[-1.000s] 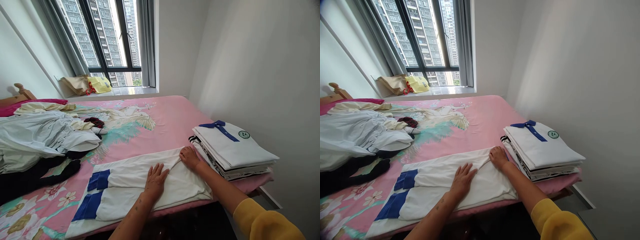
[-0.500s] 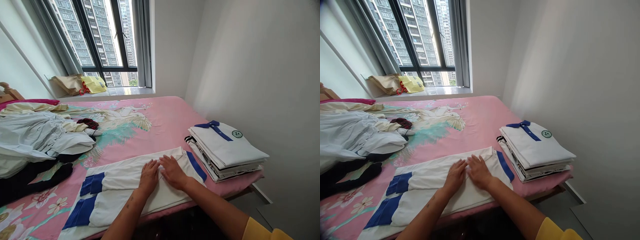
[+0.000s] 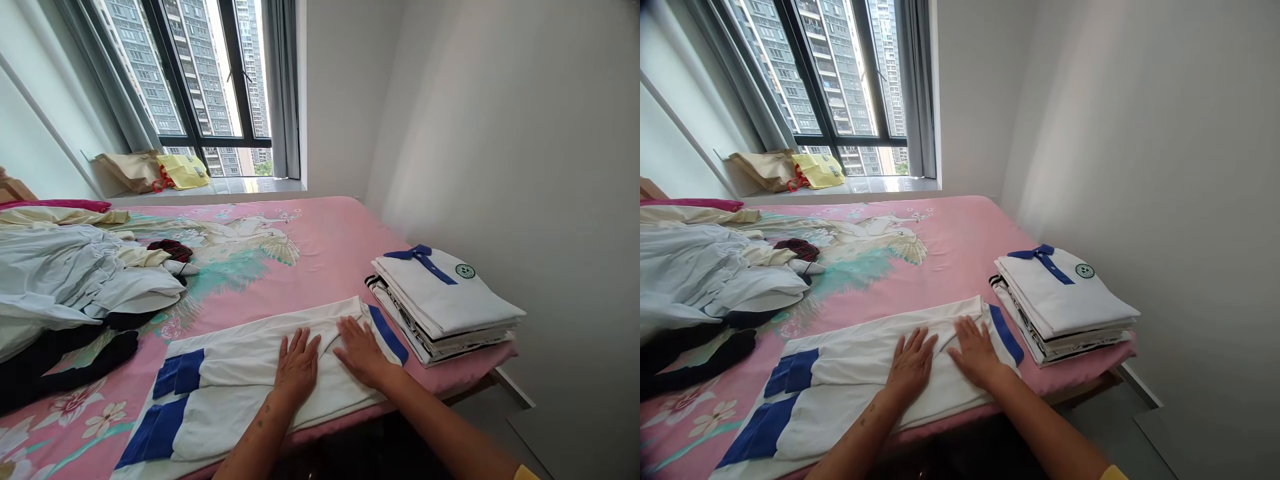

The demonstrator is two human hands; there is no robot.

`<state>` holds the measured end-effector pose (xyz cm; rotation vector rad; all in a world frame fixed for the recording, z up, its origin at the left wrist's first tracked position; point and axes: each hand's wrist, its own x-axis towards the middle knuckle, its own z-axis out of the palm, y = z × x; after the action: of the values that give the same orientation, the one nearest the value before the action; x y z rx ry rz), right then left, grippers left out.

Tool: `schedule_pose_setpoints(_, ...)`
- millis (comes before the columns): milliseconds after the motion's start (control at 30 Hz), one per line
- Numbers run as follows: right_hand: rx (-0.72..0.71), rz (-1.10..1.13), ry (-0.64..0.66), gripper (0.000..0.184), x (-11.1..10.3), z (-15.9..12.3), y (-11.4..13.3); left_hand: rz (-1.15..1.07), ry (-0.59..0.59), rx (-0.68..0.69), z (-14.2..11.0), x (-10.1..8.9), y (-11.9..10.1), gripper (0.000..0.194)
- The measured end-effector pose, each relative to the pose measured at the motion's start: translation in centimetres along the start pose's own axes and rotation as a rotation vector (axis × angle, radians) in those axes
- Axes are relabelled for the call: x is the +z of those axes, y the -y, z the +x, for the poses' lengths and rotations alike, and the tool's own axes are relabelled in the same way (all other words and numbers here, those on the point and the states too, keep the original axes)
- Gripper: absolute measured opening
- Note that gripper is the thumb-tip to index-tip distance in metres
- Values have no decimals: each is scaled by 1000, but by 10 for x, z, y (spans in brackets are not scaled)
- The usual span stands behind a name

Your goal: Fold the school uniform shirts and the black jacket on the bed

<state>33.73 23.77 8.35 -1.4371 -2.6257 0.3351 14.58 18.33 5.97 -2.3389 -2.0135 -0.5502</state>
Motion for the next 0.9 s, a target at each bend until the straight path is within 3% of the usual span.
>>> schedule_pose_setpoints(67, -101, 31, 50, 59, 4, 2, 8, -4, -4, -2, -1, -1, 0, 42)
schedule_pose_setpoints(100, -69, 22, 69, 59, 5, 4, 9, -7, -6, -4, -2, -1, -1, 42)
schedule_pose_setpoints(233, 260, -61, -6, 59, 0, 13, 8, -25, -17, -6, -4, -1, 0, 42)
schedule_pose_setpoints(300, 189, -39, -86, 55, -3, 16, 12, -37, -26, -4, -4, 0, 0, 41)
schedule_pose_setpoints(400, -44, 40, -123, 49, 1, 20, 27, -62, -22, -27, -4, 0, -2, 40)
schedule_pose_setpoints(533, -64, 77, -117, 46, 27, 24, 45, -128, 107, -59, -6, -10, -2, 40)
schedule_pose_setpoints(600, -32, 49, -141, 47, 44, 24, 48, -139, 158, -47, -10, -20, 8, 42)
schedule_pose_setpoints(700, -18, 4, -179, 50, 64, 22, 46, -40, 123, -123, -26, -37, 39, 50)
schedule_pose_setpoints(800, -16, -19, -195, 53, 73, 19, 45, 42, 152, -292, -48, -49, 74, 63)
schedule_pose_setpoints(900, -19, -42, -210, 53, 75, 17, 45, 19, 258, -340, -57, -60, 97, 72)
